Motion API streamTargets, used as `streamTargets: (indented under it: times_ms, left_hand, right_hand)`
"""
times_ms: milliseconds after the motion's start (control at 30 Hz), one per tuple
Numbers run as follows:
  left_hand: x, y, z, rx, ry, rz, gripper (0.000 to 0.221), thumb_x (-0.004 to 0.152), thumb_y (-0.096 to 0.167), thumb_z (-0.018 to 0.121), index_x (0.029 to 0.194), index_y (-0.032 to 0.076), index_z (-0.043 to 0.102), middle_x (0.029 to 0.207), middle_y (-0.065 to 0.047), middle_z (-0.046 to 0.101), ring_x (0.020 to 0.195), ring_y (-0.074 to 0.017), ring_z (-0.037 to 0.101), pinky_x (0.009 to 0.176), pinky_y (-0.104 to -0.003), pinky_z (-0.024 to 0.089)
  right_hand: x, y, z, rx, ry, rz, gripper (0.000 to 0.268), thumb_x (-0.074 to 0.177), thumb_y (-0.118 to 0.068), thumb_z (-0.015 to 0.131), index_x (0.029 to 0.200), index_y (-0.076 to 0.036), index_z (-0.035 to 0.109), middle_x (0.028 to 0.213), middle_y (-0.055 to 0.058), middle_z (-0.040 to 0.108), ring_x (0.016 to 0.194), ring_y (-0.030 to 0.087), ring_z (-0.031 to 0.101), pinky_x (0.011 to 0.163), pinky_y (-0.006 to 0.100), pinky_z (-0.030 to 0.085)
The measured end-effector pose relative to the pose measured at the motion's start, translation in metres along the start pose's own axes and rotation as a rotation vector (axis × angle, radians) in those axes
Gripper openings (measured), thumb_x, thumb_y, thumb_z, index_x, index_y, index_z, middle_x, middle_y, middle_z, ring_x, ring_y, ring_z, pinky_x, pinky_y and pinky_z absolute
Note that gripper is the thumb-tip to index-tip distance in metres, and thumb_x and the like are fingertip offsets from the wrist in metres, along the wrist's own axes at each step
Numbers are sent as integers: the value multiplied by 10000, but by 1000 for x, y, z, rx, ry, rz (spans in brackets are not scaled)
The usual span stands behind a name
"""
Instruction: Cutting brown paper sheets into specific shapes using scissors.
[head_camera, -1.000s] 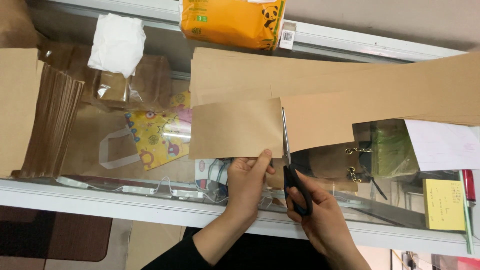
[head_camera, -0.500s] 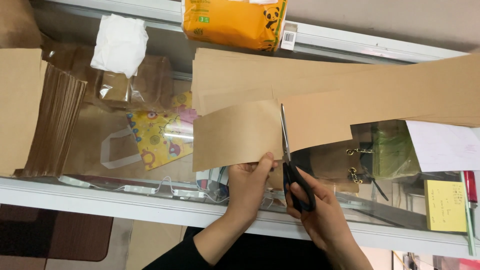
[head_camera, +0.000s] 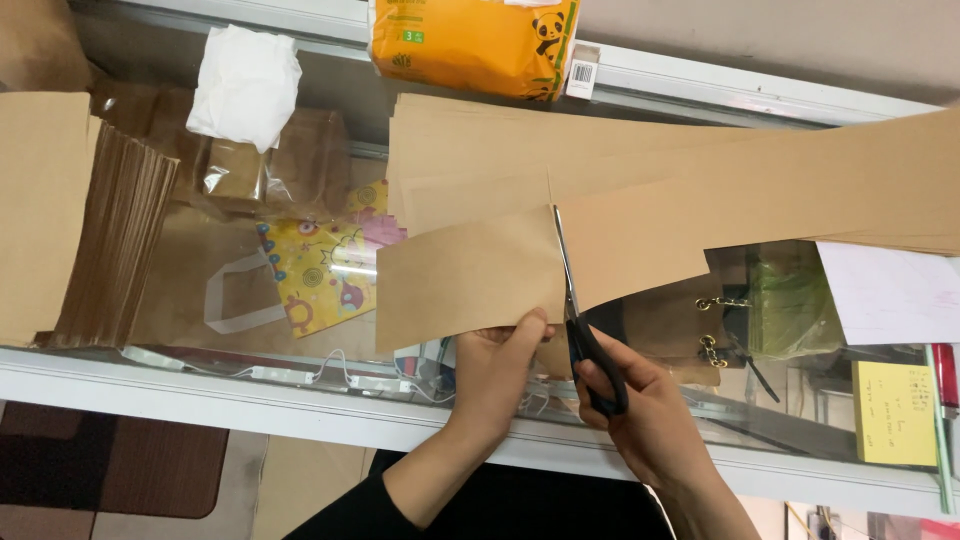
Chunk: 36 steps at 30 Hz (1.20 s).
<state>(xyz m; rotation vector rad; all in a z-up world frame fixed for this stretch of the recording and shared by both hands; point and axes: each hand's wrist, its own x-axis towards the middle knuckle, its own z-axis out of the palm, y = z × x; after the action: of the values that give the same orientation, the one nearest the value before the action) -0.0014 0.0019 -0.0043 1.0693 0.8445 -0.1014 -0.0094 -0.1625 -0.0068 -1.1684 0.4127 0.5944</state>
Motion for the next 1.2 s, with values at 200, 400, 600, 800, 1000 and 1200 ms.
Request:
streamTargets:
  times_ms: [200, 400, 600, 800, 1000, 1200]
  left_hand:
    - [-1, 2, -2, -15, -19, 45, 167, 862, 109, 734, 729, 21, 779, 735, -32, 761, 698, -110, 645, 670, -292, 512]
    - [-2, 1, -5, -7, -22, 161, 91, 831, 85, 713, 864, 40, 784, 920, -33, 815, 908, -148, 751, 858, -316, 599]
    - [-2, 0, -8, 76, -44, 235, 48, 807, 76, 688, 795, 71, 735, 843, -18, 781, 853, -142, 731, 823, -323, 593]
    - [-1, 0, -9, 41, -29, 169, 81, 807, 53, 672, 836, 43, 747, 868, -36, 794, 858, -156, 737, 805, -324, 595]
    - [8, 3, -15, -8, 28, 192, 188, 788, 15, 666, 945, 14, 769, 961, -77, 841, 920, -156, 767, 843, -299, 601]
    - [37, 31, -54, 132, 29, 612, 229, 832, -48, 665, 872, 150, 558, 790, 46, 519, 738, -62, 498, 692, -211, 424]
  right_hand:
    - [-1, -3, 4, -18, 38, 25, 540, 918, 29, 659, 1457, 10, 688, 744, 32, 430, 653, 147, 357, 497, 258, 221]
    - [-1, -4, 0, -6, -31, 24, 560, 912, -41, 678, 1467, 29, 667, 740, 30, 411, 639, 160, 360, 482, 254, 259]
    - [-1, -7, 3, -7, -49, 30, 548, 911, -49, 688, 1454, 18, 683, 745, 40, 453, 649, 162, 391, 487, 266, 269]
    - [1, -4, -4, -25, -23, 29, 547, 909, -25, 690, 1455, 0, 690, 748, 43, 440, 645, 157, 367, 496, 273, 259]
    - [-7, -5, -9, -42, 0, 44, 569, 907, 22, 680, 1476, -1, 681, 714, 55, 368, 587, 167, 279, 485, 278, 234]
    - [-20, -4, -40, -160, 242, -267, 656, 865, 78, 689, 1510, -19, 620, 956, 229, 688, 709, 219, 556, 541, 319, 428]
